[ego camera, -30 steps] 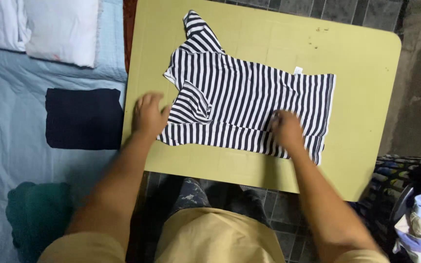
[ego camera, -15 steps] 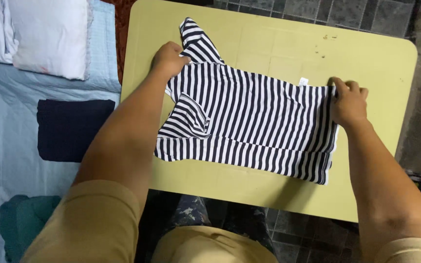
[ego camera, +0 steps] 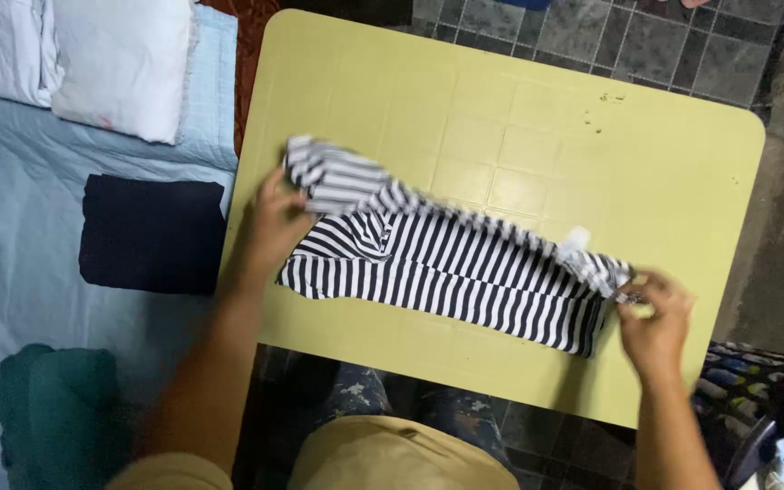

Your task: Fold various pieces of clothing from a laundry pile and place them on a bed.

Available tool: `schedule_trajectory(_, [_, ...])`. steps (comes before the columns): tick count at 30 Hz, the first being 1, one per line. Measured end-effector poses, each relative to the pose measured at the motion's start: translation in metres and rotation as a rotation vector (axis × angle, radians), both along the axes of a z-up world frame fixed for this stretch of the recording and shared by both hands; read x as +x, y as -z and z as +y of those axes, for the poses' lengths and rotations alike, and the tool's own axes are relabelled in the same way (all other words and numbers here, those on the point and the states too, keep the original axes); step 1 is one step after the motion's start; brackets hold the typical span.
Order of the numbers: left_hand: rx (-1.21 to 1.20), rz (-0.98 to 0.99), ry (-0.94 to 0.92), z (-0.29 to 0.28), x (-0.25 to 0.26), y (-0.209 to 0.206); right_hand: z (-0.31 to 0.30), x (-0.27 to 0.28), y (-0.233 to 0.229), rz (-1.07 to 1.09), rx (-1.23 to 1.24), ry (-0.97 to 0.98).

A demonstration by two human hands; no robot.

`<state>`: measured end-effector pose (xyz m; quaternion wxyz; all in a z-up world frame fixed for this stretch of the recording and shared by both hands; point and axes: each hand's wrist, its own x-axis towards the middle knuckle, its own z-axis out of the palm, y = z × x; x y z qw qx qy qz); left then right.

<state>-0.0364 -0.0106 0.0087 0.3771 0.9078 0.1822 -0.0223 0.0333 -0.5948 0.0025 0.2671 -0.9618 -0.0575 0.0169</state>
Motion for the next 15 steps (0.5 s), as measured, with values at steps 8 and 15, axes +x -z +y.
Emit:
schedule_trajectory(8, [0.181,-0.028,-0.184,-0.033,-0.039,0.052,-0.003,-0.040,0.050,0.014,-0.139,-0.053])
schedule_trajectory(15, [0.117,-0.142,-0.220,-0.034,-0.023,0.066,0.003,-0.041,0.048,-0.069,-0.159,-0.110])
